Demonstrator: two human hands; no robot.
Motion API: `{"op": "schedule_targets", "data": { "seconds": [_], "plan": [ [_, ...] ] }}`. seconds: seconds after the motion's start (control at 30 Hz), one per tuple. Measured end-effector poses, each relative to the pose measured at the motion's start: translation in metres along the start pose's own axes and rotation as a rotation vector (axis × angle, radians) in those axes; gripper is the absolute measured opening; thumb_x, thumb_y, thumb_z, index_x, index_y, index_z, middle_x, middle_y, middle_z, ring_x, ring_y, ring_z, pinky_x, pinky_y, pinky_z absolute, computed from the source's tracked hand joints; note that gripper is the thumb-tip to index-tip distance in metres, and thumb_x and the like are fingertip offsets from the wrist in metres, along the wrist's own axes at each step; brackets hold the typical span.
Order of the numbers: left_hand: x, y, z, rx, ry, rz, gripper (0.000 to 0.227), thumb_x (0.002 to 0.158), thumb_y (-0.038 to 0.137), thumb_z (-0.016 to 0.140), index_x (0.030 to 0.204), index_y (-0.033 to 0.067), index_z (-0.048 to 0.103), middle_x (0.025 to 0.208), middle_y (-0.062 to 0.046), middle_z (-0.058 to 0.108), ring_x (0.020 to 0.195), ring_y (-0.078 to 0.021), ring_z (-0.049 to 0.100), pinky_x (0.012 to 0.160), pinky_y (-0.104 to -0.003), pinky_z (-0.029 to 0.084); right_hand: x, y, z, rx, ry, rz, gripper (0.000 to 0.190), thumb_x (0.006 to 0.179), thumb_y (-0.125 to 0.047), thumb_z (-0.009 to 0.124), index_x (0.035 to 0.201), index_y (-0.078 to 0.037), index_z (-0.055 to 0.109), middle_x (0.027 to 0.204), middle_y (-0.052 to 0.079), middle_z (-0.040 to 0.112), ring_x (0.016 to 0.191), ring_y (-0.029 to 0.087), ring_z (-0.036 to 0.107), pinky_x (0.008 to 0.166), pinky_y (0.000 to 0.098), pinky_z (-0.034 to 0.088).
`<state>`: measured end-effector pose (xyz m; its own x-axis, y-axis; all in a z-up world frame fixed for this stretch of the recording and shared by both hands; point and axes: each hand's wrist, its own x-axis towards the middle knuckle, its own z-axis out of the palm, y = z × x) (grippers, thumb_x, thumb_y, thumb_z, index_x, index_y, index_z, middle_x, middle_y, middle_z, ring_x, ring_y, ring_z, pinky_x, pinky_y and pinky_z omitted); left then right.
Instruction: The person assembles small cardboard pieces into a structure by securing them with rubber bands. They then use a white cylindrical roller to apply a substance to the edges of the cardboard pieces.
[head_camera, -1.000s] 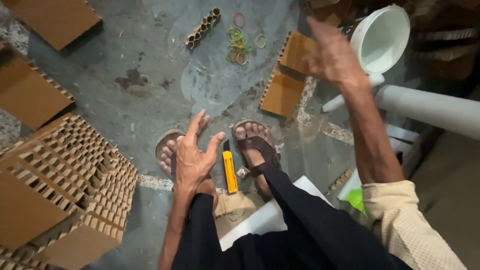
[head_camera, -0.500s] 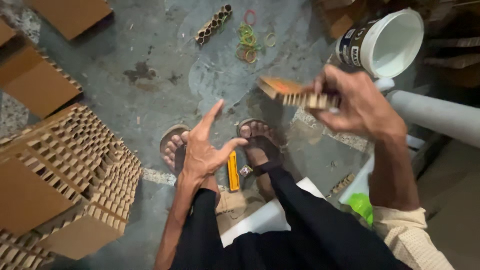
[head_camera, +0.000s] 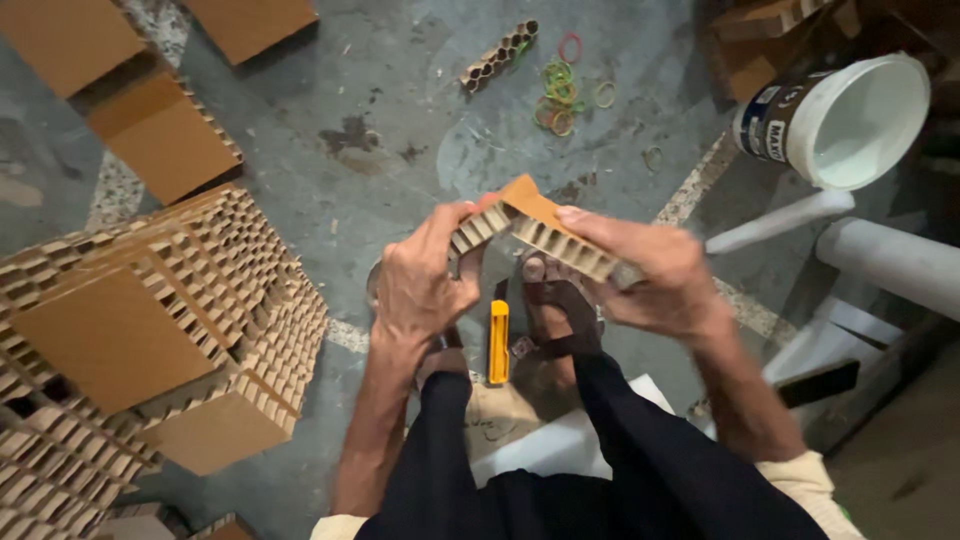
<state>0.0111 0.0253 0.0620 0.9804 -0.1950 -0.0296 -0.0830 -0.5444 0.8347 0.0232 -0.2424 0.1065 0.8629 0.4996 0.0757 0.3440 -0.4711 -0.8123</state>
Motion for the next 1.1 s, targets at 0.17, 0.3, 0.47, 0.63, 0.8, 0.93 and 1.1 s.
{"op": "schedule_targets", "data": {
  "seconds": [0.17,0.3,0.47,0.63,0.8,0.93,1.1],
  "plan": [
    [0.0,-0.027,0.014,0.1,0.049,-0.039,0.035,0.085,0.003,0.072,0.118,0.0063,0.061,0.106,-0.014,0.074,0.086,-0.0374,0.073,0.068,-0.044,0.058,-0.011,0.015,0.091,-0.104,0.213,0.062,0.06,0.083,0.002,0.075,0.141,-0.002,0.058,0.132,0.02,0.068,0.112,0.033,0.075,0.093,0.0354,0.061],
    [0.0,-0.058,0.034,0.241,-0.033,-0.141,0.031,0.087,0.005,0.071,0.116,0.0057,0.06,0.102,-0.017,0.071,0.088,-0.041,0.07,0.073,-0.047,0.058,-0.025,0.043,0.131,0.098,0.152,0.386,0.065,0.084,0.006,0.072,0.146,-0.005,0.056,0.126,0.017,0.074,0.091,0.022,0.077,0.08,0.0296,0.061],
    [0.002,-0.053,0.03,0.103,-0.044,-0.118,0.05,0.086,0.016,0.074,0.132,0.0038,0.058,0.117,-0.02,0.069,0.105,-0.0415,0.069,0.088,-0.047,0.058,-0.033,0.05,0.144,0.217,0.171,0.352,0.07,0.085,0.013,0.058,0.152,-0.004,0.05,0.141,0.021,0.065,0.127,0.031,0.066,0.105,0.0366,0.054],
    [0.013,-0.028,0.026,0.059,-0.014,-0.275,0.074,0.076,0.043,0.09,0.132,0.0038,0.06,0.12,-0.02,0.07,0.105,-0.0408,0.07,0.088,-0.047,0.056,-0.028,0.06,0.137,0.067,0.136,0.32,0.054,0.087,0.007,0.064,0.14,-0.003,0.06,0.137,0.021,0.066,0.121,0.031,0.069,0.102,0.037,0.057],
    [0.013,-0.027,0.034,0.021,0.04,-0.316,0.079,0.075,0.044,0.092,0.135,0.003,0.06,0.12,-0.02,0.07,0.107,-0.0396,0.07,0.091,-0.046,0.056,-0.058,0.092,0.08,0.002,0.485,0.655,0.024,0.095,-0.006,0.069,0.119,-0.002,0.073,0.103,0.013,0.079,0.091,0.022,0.076,0.085,0.0307,0.06],
    [0.011,-0.032,0.039,0.059,0.046,-0.243,0.079,0.077,0.041,0.092,0.137,0.0004,0.059,0.128,-0.022,0.067,0.116,-0.0422,0.065,0.099,-0.048,0.052,-0.075,0.146,0.033,-0.348,0.652,0.705,0.015,0.096,-0.012,0.075,0.106,-0.001,0.076,0.092,0.012,0.077,0.078,0.019,0.075,0.072,0.0298,0.06],
    [0.009,-0.037,0.044,0.065,0.068,-0.193,0.08,0.078,0.038,0.091,0.14,0.0004,0.057,0.139,-0.023,0.062,0.125,-0.0429,0.059,0.106,-0.049,0.048,-0.084,0.182,0.031,-0.229,0.602,0.8,0.016,0.093,-0.015,0.076,0.098,0.0,0.073,0.083,0.012,0.076,0.072,0.021,0.075,0.067,0.032,0.058]
  ]
}}
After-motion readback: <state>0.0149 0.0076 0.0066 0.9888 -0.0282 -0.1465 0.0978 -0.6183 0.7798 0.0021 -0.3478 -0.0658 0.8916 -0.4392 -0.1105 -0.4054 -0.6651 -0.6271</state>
